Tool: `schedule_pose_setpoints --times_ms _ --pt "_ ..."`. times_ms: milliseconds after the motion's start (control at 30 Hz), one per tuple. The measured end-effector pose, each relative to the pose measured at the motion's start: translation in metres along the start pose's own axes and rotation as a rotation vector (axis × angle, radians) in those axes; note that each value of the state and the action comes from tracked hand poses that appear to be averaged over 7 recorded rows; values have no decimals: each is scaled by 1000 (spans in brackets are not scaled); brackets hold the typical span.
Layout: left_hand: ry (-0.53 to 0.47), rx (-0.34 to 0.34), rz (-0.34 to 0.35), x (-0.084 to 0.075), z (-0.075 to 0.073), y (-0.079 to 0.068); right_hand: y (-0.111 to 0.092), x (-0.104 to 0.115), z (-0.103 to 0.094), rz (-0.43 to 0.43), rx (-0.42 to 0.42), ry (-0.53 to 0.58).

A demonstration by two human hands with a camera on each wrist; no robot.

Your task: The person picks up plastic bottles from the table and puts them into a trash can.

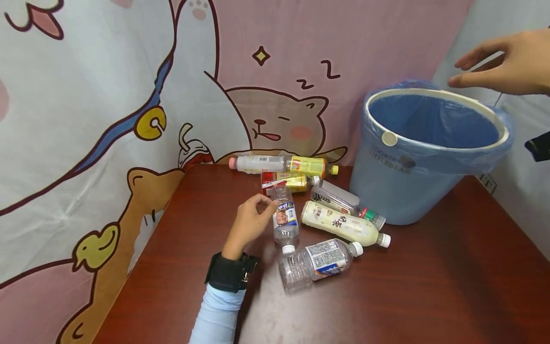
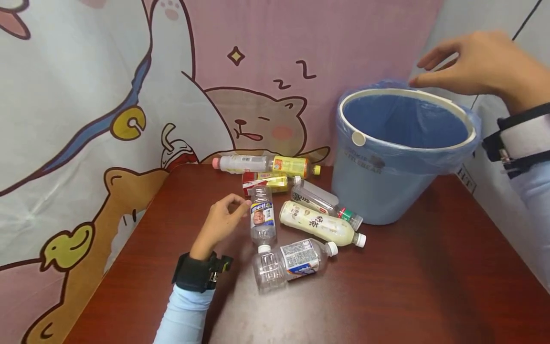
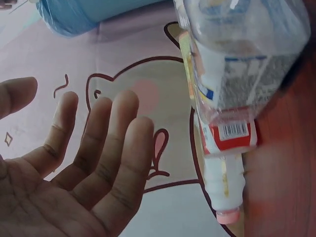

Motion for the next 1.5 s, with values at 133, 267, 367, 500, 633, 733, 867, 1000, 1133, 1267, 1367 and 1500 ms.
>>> schedule_pose_setpoints --times_ms 133,267,367,500,633,733,867,1000,1133,1267,1367,1500 --pt "45 -25 -40 20 -5 9 -31 18 14 -82 -48 80" --pt "127 -44 -104 49 -12 29 -65 33 36 -238 -113 143" --pt "179 -46 -142 70 -19 50 -88 46 55 -397 -165 208" --pt "216 -28 -179 94 -28 79 -113 63 85 -585 -168 371" --pt "276 -23 -185 110 -35 103 -131 63 123 -635 -134 489" --pt "330 -16 -184 117 -39 118 -144 56 155 -577 -101 585" --pt "377 -13 -203 118 -44 137 -159 50 188 -503 -54 762" --pt "422 1 -213 119 -43 151 -173 51 206 -493 -23 898" --pt "441 53 -222 126 -38 161 -186 57 214 -515 -8 964" --pt "450 89 -218 135 -33 169 -195 63 217 -522 8 956" --pt "498 104 -190 141 -31 172 -201 65 217 -509 22 943" --pt "600 127 -160 152 -35 169 -206 66 218 -484 45 961"
Point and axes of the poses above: each hand's wrist, its own y-axis towards the middle knuckle, its own z-axis out of the palm, x = y × z, the point moved 2 cm from there along y, towards the middle knuckle, and after that the axes turned 15 degrees about y, right-handed, at the moved point
